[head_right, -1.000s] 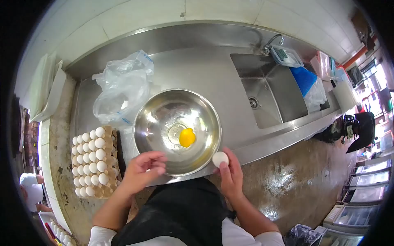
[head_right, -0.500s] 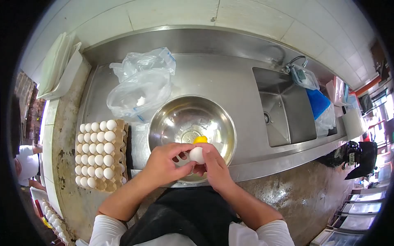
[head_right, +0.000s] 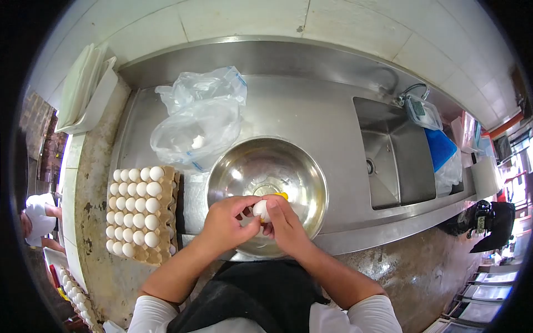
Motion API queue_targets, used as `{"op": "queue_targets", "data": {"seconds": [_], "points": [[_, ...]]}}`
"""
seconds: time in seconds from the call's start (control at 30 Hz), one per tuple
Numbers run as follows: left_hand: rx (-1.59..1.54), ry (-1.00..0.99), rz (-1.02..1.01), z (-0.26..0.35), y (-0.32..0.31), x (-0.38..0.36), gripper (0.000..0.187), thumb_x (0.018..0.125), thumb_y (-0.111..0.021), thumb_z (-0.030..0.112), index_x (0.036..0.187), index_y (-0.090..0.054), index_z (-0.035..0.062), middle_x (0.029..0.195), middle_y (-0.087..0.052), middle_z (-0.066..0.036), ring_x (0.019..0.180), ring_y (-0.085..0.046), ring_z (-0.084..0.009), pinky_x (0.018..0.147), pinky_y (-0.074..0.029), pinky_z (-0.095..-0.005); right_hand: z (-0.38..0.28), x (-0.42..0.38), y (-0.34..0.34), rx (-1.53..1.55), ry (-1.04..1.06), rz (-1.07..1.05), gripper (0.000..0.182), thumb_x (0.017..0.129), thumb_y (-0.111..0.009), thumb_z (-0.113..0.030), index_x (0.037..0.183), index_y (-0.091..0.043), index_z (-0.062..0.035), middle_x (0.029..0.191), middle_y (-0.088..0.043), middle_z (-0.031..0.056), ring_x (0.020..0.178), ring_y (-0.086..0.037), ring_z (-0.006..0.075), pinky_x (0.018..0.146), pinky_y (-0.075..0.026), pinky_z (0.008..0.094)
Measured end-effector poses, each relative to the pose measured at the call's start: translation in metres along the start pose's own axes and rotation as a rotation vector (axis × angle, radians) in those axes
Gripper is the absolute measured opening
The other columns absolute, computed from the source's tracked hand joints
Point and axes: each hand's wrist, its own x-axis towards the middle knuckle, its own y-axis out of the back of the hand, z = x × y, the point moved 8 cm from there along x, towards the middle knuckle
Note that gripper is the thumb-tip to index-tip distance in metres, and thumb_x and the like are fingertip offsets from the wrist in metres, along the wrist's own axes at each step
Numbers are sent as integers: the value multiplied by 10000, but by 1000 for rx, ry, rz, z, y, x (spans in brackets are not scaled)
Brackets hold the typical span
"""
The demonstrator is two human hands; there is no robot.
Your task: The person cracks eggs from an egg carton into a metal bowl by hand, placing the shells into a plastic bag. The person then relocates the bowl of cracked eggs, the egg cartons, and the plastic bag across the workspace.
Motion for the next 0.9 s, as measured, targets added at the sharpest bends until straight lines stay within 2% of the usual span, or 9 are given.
{"op": "queue_targets", "data": {"seconds": [0.17,0.3,0.4,0.47,0.57,0.6,0.67,0.8,0.9], "points": [[-60,166,-87,-12,1,6,384,748,-697,142,1127,-692,76,895,-707,-124,736,-673,-169,628,-525,-286,-3,9,4,-56,-82,-40,386,1058,-372,-395,1236,-525,-88,914,-575,21,631,-504,51,561,-437,207],[-72,214,-164,-15,6,14,389,741,-697,145,1124,-693,78,900,-704,-129,739,-675,-190,639,-531,-304,-22,15,8,-138,-67,-97,380,1055,-394,-381,1227,-529,-70,906,-568,23,658,-518,69,596,-458,239],[63,-29,-128,2,17,26,408,740,-697,146,1144,-685,85,919,-702,-132,748,-677,-222,666,-539,-328,-53,19,8,-381,154,-148,367,1049,-423,-362,1216,-534,-55,938,-607,86,741,-606,172,684,-496,314],[201,-288,-53,22,26,31,423,746,-698,147,1165,-675,94,953,-706,-123,770,-681,-244,702,-544,-346,-85,15,7,-692,368,-107,352,1037,-455,-340,1210,-533,-44,1020,-628,171,887,-648,289,779,-497,373],[267,-401,28,38,35,33,450,759,-702,141,1205,-656,104,984,-713,-109,784,-687,-240,722,-548,-344,-110,12,5,-846,475,-89,355,1024,-484,-336,1215,-533,-40,1096,-623,210,974,-641,340,809,-496,387],[267,-402,30,43,36,32,450,759,-702,141,1205,-656,104,984,-713,-109,784,-687,-240,722,-548,-344,-113,11,5,-848,476,-89,355,1024,-484,-336,1215,-533,-40,1096,-623,210,974,-641,340,809,-496,387],[141,-182,-42,34,36,32,483,769,-719,140,1243,-635,106,1010,-713,-104,786,-689,-231,736,-552,-334,-119,9,3,-835,480,-88,360,1017,-503,-321,1240,-526,-39,1087,-627,195,942,-643,322,802,-498,371],[84,-72,-16,12,29,21,514,785,-732,143,1282,-609,109,1026,-710,-108,774,-686,-228,736,-553,-324,-106,9,2,-748,431,-130,369,1016,-507,-314,1268,-517,-45,1079,-629,179,928,-643,289,803,-500,364],[57,-21,-1,3,26,9,528,793,-750,165,1296,-599,109,1017,-709,-104,769,-684,-217,720,-550,-324,-78,10,6,-602,253,-122,370,1011,-523,-312,1270,-528,-49,1066,-639,125,906,-633,214,784,-506,323]]}}
